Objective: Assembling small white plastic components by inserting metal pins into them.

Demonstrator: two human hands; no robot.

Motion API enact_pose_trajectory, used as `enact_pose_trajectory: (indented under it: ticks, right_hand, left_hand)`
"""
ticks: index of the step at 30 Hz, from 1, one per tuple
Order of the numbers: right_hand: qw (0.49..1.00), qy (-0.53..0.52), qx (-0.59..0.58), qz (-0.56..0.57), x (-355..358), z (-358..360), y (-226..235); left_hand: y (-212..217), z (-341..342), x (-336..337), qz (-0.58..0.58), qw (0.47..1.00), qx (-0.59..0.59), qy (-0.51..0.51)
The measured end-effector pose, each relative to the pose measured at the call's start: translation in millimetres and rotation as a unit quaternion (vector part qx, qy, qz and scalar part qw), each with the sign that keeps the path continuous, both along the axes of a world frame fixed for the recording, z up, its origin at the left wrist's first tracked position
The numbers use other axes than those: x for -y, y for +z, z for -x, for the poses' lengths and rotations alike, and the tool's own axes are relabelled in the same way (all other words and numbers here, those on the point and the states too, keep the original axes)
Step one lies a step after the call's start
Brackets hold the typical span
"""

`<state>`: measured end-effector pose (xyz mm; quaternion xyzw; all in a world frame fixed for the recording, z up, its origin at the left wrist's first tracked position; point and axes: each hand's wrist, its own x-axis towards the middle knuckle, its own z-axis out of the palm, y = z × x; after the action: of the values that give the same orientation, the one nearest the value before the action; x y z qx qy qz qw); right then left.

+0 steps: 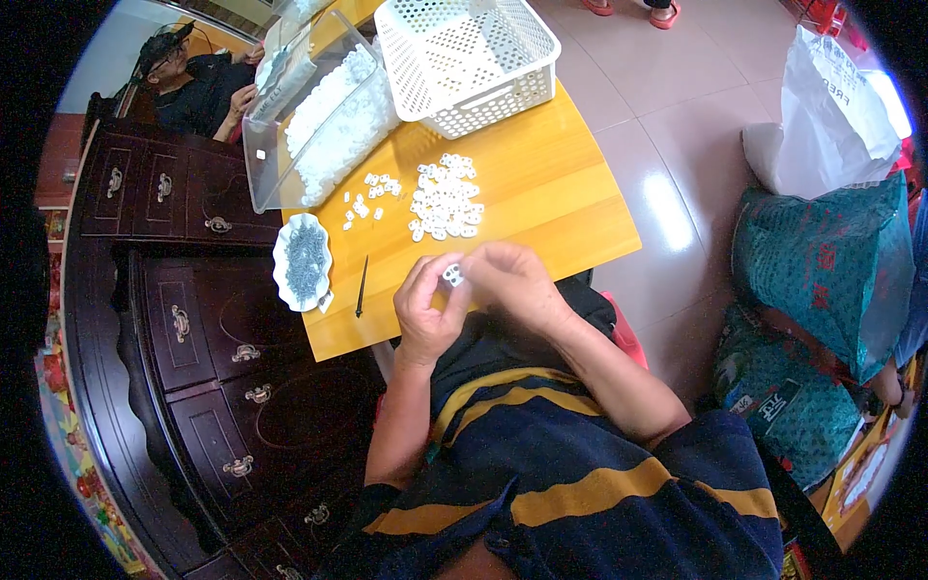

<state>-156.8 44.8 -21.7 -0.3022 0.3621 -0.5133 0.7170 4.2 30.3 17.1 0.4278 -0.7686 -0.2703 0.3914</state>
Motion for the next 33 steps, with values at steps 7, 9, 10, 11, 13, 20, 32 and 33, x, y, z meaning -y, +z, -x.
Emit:
enact_pose_trajectory:
  ticks: [7,9,10,11,13,20,32,33]
  right_hand:
    - [0.999,0.009,0.03,-0.041,-0.1,-0.6,-1.9]
    - [0.998,0.001,0.038,-0.049,-0.8,-2.6,-2.1]
    - [0.997,-0.006,0.047,-0.057,-1.1,-4.1,-2.0]
    - [0.997,-0.007,0.047,-0.057,-1.3,-5.6,-1.9]
    - [0.995,-0.022,0.061,-0.073,-1.8,-7.6,-1.9]
    - [0.994,-0.022,0.08,-0.069,-2.0,-5.6,-1.9]
    - [0.997,-0.03,0.066,-0.032,-4.7,-6.6,-4.4]
    - [0.997,-0.027,0.064,-0.033,-4.8,-6.6,-4.5]
  left_hand:
    - [-0.8,-1.6,3.3,0.05,0.998,0.038,-0.016]
    - [-1.3,-1.3,3.6,0.052,0.998,0.038,-0.018]
    - [-1.6,-1.4,3.8,0.056,0.998,0.038,-0.019]
    - [-1.9,-1.4,4.2,0.055,0.998,0.038,-0.019]
    - [-2.4,-1.4,4.8,0.079,0.996,0.046,-0.02]
    - [-1.6,-2.9,5.6,0.028,0.999,0.032,-0.028]
    - [2.4,-4.4,2.8,0.003,1.0,0.011,-0.016]
    - [3.2,-4.5,2.4,-0.002,1.0,0.011,-0.016]
